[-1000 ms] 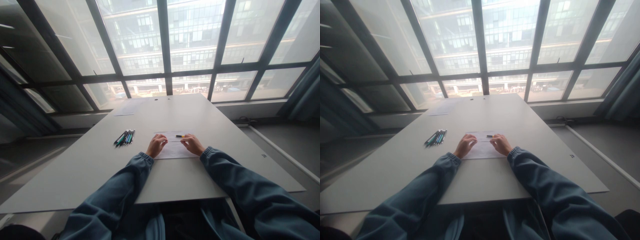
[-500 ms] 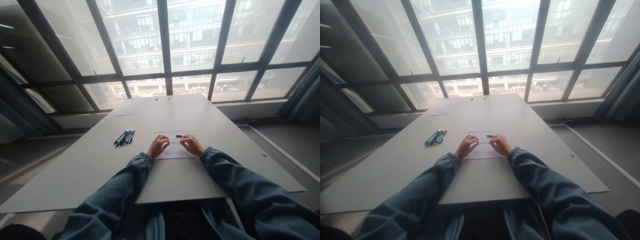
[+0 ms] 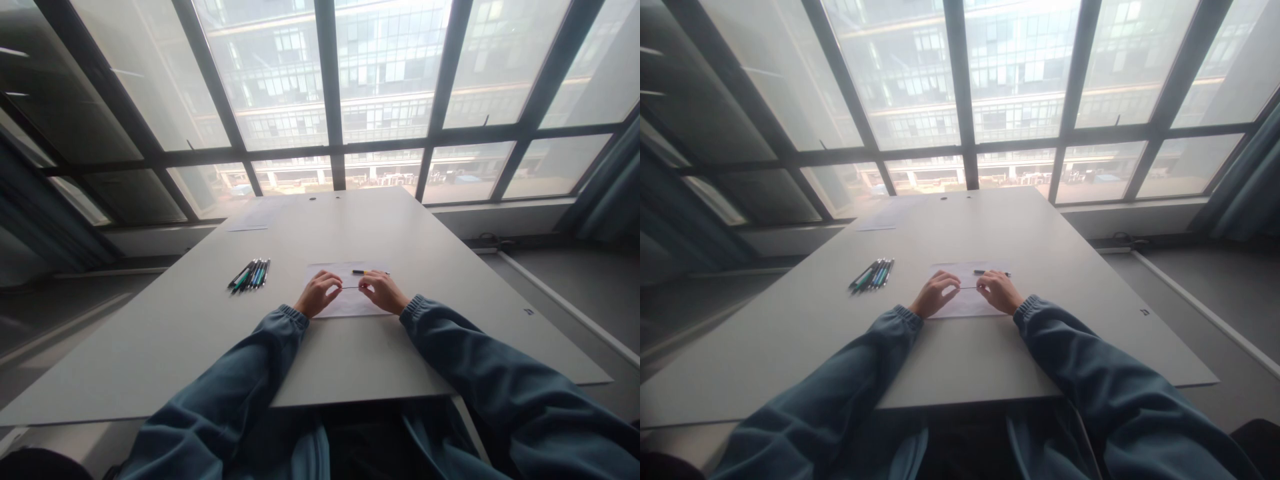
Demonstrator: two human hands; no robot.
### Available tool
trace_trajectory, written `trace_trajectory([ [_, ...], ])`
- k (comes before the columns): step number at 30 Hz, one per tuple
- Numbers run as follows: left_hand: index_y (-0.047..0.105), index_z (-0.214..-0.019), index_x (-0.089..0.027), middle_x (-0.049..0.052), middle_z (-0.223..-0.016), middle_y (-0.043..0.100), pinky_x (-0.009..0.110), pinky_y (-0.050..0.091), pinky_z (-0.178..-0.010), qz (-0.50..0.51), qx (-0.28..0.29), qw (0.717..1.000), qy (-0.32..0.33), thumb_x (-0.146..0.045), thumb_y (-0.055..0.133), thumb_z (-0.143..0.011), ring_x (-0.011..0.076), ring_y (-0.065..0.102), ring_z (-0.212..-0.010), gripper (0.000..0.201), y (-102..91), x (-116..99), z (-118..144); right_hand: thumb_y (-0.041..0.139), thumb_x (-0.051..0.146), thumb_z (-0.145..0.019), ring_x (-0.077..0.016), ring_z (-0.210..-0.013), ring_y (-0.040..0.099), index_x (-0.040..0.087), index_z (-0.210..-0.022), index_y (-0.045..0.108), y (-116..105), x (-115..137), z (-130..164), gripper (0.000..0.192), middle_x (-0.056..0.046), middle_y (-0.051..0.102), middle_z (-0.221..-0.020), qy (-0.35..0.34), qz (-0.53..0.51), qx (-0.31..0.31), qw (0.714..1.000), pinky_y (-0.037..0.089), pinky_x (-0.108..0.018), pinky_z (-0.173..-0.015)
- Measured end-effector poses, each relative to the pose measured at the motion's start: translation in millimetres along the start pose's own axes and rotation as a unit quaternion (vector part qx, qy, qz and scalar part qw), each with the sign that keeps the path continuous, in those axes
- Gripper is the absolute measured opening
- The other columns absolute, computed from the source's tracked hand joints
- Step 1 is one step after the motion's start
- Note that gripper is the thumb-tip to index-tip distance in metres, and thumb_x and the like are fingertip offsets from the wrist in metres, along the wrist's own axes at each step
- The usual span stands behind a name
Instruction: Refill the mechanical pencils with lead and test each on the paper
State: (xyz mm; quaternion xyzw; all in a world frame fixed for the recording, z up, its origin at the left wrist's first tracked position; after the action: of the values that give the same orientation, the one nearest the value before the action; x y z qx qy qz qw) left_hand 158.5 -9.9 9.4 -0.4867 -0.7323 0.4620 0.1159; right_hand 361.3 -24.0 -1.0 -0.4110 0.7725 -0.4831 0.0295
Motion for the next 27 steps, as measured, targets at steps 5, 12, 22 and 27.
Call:
trace_trajectory([
  [5,0.069,-0.092,-0.021,0.007,-0.102,0.070,0.039,0.050,-0.092,0.002,-0.002,1.000,0.003,-0.026,0.056,-0.094,0.0204,0.060,-0.099,0.014,-0.7,0,0,0.060,0.017,-0.092,-0.0181,-0.082,0.057,0.019,-0.082,0.069,0,1,0,0.014,-0.005,0.067,-0.082,-0.003,-0.002,-0.003,1.000,0.041,-0.030,-0.079],
  [12,0.069,-0.096,-0.022,0.007,-0.103,0.070,0.039,0.050,-0.093,0.005,-0.003,1.000,0.001,-0.028,0.056,-0.095,0.0209,0.060,-0.101,0.015,-1.4,0,0,0.059,0.019,-0.094,-0.0181,-0.082,0.058,0.019,-0.080,0.070,2,0,1,0.017,-0.005,0.067,-0.081,-0.011,0.000,0.001,1.000,0.042,-0.030,-0.081],
  [22,0.072,-0.106,-0.022,0.006,-0.108,0.071,0.040,0.049,-0.094,-0.075,-0.041,0.991,-0.101,-0.008,0.052,-0.089,0.0225,0.060,-0.100,0.030,-1.6,54,11,0.058,0.018,-0.093,-0.0177,-0.081,0.060,0.019,-0.081,0.070,0,-13,2,0.017,-0.004,0.068,-0.082,0.058,0.014,-0.041,0.997,0.042,-0.028,-0.079],
  [27,0.073,-0.110,-0.027,0.005,-0.109,0.071,0.040,0.048,-0.086,-0.110,0.016,0.983,-0.144,-0.009,0.054,-0.087,0.0248,0.059,-0.100,0.035,9.6,62,17,0.057,0.019,-0.094,-0.0177,-0.080,0.060,0.019,-0.082,0.070,-1,-16,3,0.017,-0.005,0.069,-0.082,0.076,0.023,-0.056,0.995,0.042,-0.028,-0.078],
])
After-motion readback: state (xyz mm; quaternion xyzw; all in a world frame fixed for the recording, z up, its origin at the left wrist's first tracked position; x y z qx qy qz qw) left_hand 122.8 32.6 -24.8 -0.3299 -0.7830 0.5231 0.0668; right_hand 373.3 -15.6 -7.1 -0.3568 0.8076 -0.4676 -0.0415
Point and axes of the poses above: each hand's wrist, its own z-axis away from the middle knuckle, its own y-axis out of the palm, x = y × z, the point moved 4 cm from there along -z, towards the middle knuckle
